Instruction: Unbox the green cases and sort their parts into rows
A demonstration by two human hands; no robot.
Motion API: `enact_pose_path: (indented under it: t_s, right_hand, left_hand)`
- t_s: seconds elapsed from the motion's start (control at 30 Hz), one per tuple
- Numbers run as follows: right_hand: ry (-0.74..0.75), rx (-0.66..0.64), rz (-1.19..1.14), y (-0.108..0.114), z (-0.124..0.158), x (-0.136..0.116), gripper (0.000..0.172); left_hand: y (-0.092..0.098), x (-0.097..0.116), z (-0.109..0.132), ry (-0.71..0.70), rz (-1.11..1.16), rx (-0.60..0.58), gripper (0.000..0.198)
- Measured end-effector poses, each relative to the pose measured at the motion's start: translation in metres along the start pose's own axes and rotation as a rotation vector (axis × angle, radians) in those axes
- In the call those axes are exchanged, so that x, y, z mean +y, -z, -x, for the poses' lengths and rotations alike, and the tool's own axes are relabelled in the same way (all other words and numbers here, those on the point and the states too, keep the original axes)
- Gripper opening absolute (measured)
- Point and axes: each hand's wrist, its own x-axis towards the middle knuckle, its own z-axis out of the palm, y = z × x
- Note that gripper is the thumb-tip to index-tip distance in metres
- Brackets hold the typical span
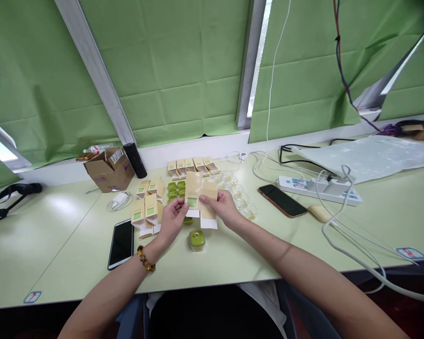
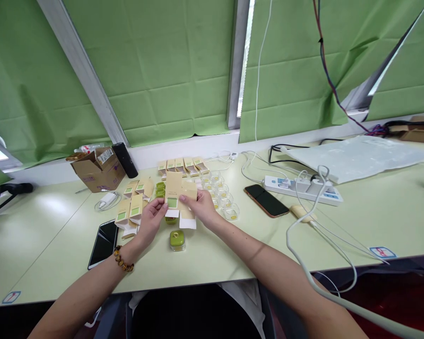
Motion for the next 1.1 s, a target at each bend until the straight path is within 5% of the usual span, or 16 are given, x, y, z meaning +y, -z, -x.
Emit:
enact_pose_path:
  t_s: [0.33,0.5,0.7,0.93,1.1]
  right_hand:
    - [0.043,-0.010,0.053,-0.001,0.001,-0.001,0.057]
    - [0.070,-0.092,-0.106,0.003,0.003,-0.005,0.060]
    - [0.065,-0.090,-0.138,0.006,0.003,-0.006,0.057]
    - [0.050,-0.119,-0.114,0.002,0.007,-0.002,0.057]
    - [0.057,-0.150,-0.077,0.000,0.009,0.000,0.060]
  left_hand:
    - [-0.001,0.002,-0.002,0.062,-0.013,0.023,0.042]
    - [0.005,0.003,-0.009,0.218,0.339,0.018,0.038]
    - [0.009,0.018,-0.011,0.363,0.827,-0.178,0.018]
    - [0.003,0.032,-0.007,0.432,0.830,-0.177,0.020]
    - [0.020,0.045,-0.016,0.346,0.757,-0.125,0.022]
